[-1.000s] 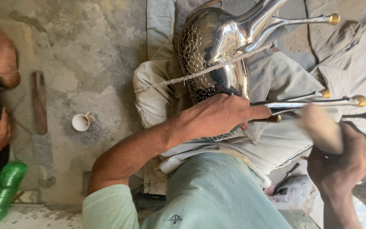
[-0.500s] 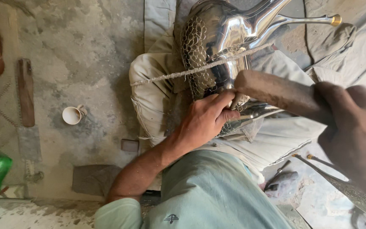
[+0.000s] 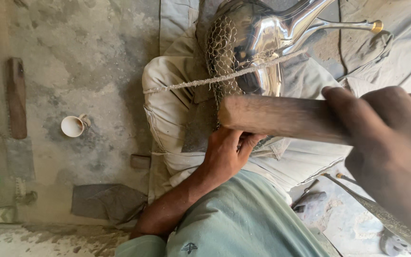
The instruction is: The person sits on the floor and uses a hammer and a small metal punch to create a decorative pattern on a polished metal object. They repeatedly tap the punch with the hammer to form small indentations on the surface.
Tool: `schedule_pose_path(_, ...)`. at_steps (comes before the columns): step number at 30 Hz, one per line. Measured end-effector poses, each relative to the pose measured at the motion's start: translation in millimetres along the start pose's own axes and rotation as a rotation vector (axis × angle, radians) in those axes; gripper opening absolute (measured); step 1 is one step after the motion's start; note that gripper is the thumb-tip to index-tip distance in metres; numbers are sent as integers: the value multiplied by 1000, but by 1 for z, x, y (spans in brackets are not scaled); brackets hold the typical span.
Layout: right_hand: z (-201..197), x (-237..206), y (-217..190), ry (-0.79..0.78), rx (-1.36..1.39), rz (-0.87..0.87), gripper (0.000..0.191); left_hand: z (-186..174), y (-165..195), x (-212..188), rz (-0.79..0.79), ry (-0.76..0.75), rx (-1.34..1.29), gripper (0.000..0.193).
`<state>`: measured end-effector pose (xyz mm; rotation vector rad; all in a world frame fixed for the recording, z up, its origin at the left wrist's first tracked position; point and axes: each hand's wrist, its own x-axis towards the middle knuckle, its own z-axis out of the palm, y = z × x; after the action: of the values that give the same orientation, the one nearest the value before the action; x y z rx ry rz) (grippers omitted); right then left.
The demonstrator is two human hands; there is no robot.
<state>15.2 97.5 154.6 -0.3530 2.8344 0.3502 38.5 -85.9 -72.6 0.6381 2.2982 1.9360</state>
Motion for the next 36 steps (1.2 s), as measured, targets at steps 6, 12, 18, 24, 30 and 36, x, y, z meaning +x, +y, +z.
schedule_pose_path(6,26,-6,10,-63,-141,51,60,-13,-5,7,-48,189,-133,24)
schedule_pose_path(12,54,-12,16,-165,-216,62,65,-6,-5,6,-115,232,-226,33)
schedule_pose_path(18,18,21,2,43,52,-9,54,0,-8,-2,-96,239,-201,36)
schedule_pose_path(24,-15,45,-25,176,-104,-244,56,6,-13,-8,-49,268,-141,30)
schedule_pose_path(30,-11,45,-3,99,13,-61,48,-1,-19,9,-100,68,-109,26)
schedule_pose_path(36,32,30,29,80,340,189,52,-17,-10,41,92,-33,-50,41)
